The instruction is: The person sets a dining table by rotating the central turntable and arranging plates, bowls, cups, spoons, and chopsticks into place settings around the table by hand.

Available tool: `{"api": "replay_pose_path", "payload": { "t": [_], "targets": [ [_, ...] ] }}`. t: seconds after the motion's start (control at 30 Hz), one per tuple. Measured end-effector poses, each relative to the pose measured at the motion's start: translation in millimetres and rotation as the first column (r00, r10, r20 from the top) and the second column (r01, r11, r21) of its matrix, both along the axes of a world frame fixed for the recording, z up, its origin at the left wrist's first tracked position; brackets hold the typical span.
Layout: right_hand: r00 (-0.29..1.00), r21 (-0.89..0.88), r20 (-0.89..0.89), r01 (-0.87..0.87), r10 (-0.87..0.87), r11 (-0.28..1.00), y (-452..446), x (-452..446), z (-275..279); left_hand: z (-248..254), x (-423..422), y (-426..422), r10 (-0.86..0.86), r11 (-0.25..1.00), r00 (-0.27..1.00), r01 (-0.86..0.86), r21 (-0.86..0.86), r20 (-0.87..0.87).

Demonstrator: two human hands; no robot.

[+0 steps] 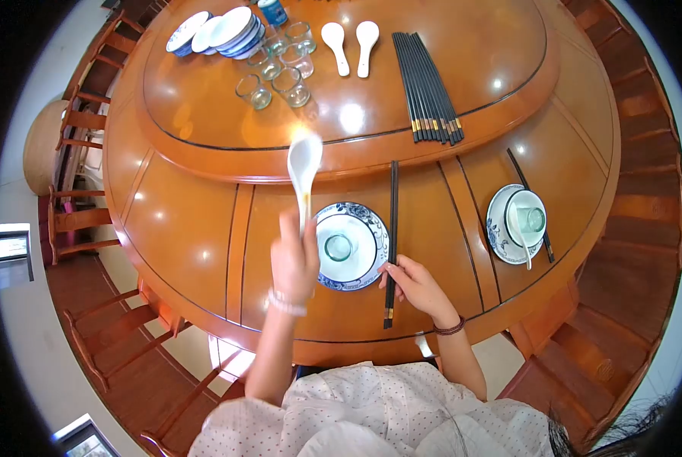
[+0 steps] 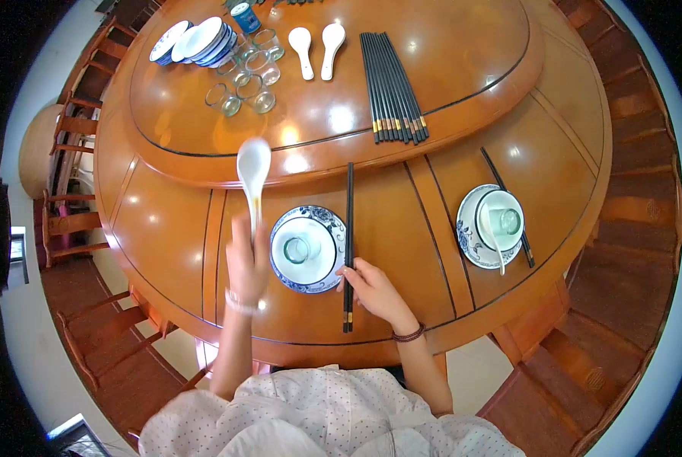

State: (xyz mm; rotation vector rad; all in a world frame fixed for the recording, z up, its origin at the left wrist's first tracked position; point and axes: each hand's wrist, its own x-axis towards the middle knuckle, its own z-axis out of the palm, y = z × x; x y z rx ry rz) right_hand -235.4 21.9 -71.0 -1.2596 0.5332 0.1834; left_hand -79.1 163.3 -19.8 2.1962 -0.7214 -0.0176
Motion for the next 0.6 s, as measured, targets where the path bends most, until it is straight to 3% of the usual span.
{"api": "replay_pose_path", "payload": {
  "t": [0.1, 0.23, 0.43, 0.6],
  "targets": [
    [0.999, -0.059, -0.032, -0.013, 0.011, 0.998, 1, -8, -16, -19, -46, 49, 0.122, 0.986, 0.987, -0.109, 0.124, -0.102],
    [0.999, -0.093, -0.022, -0.038, 0.036, 0.995, 3, -2, -25, -29, -70, 70, 0.162, 0.955, 0.969, -0.106, 0.278, -0.186],
    [0.997, -0.263, -0.010, -0.078, 0.078, 0.962, 10, 10, -38, -38, -84, 66, 0.139, 0.959, 0.974, -0.087, 0.268, -0.180],
    [0.988, -0.243, -0.098, -0.144, 0.123, 0.959, 11, 8, -25, -50, -89, 63, 0.143, 0.956, 0.972, -0.086, 0.281, -0.189]
  ]
}}
